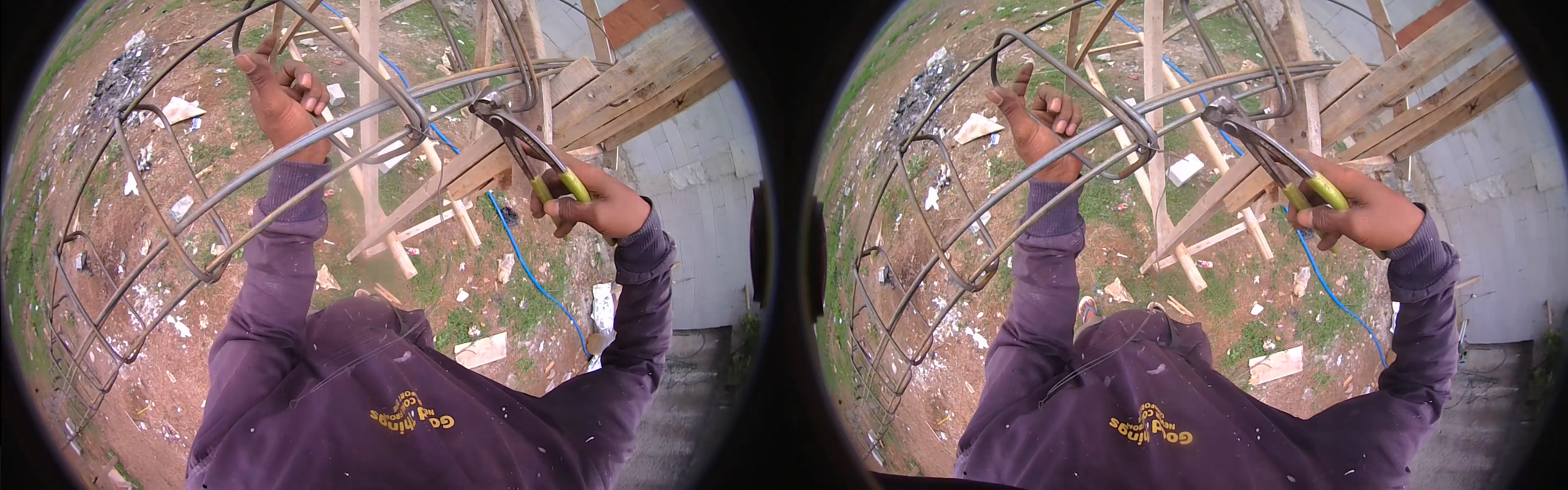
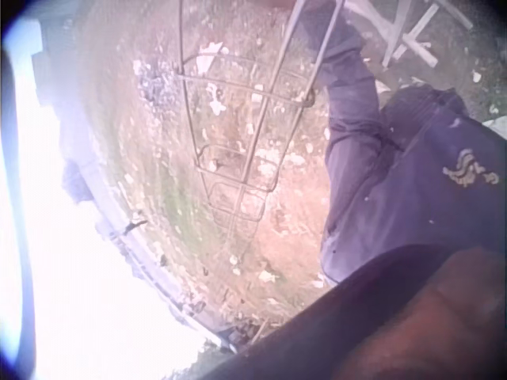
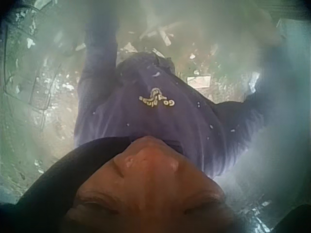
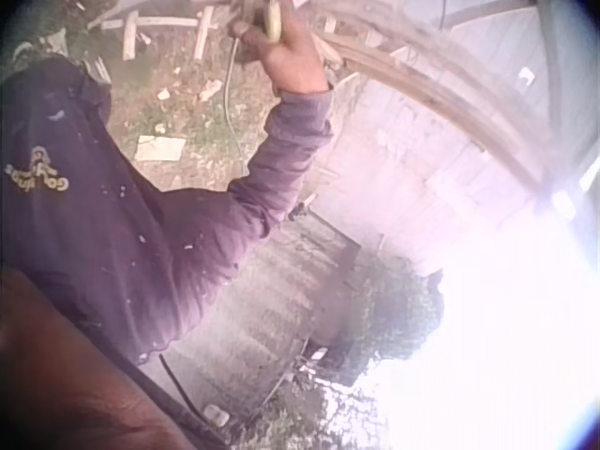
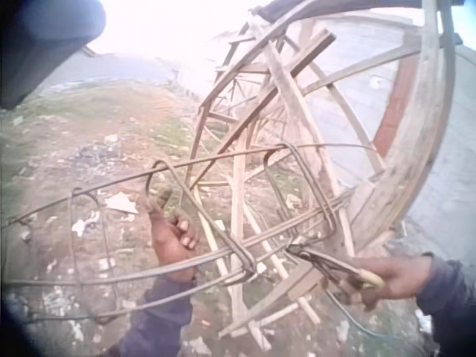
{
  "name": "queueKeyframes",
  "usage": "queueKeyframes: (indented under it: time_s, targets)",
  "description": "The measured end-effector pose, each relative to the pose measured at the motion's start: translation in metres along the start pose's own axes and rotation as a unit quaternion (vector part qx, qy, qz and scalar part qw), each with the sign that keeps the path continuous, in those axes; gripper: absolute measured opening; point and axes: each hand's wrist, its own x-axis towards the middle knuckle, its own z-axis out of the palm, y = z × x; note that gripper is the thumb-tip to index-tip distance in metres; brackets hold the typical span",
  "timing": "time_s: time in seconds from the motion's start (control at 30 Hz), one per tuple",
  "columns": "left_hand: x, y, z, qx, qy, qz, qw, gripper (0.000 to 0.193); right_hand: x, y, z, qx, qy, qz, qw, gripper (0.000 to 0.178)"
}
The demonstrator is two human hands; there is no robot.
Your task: The person assembles a rebar cage by hand, bending and tying steel bars together using pliers. They repeatedly position bars, twist wire ties, and secure joints to form a grid-like structure.
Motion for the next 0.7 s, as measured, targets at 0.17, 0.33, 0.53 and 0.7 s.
queueKeyframes:
  time_s: [0.17,0.33,0.53,0.7]
  targets:
    - [0.035,0.001,0.026,0.061,0.095,0.153,0.982,0.072,-0.024,-0.064,0.032,-0.405,0.13,-0.067,0.903,0.083]
    - [0.059,0.006,0.03,0.266,-0.008,0.373,0.889,0.069,-0.034,-0.083,0.068,-0.557,0.266,-0.039,0.786,0.081]
    - [0.068,0.023,0.045,0.416,-0.009,0.26,0.871,0.064,-0.029,-0.077,0.096,-0.618,0.339,0.005,0.709,0.074]
    - [0.069,0.026,0.051,0.42,-0.007,0.201,0.885,0.054,-0.025,-0.057,0.094,-0.629,0.388,-0.002,0.674,0.029]
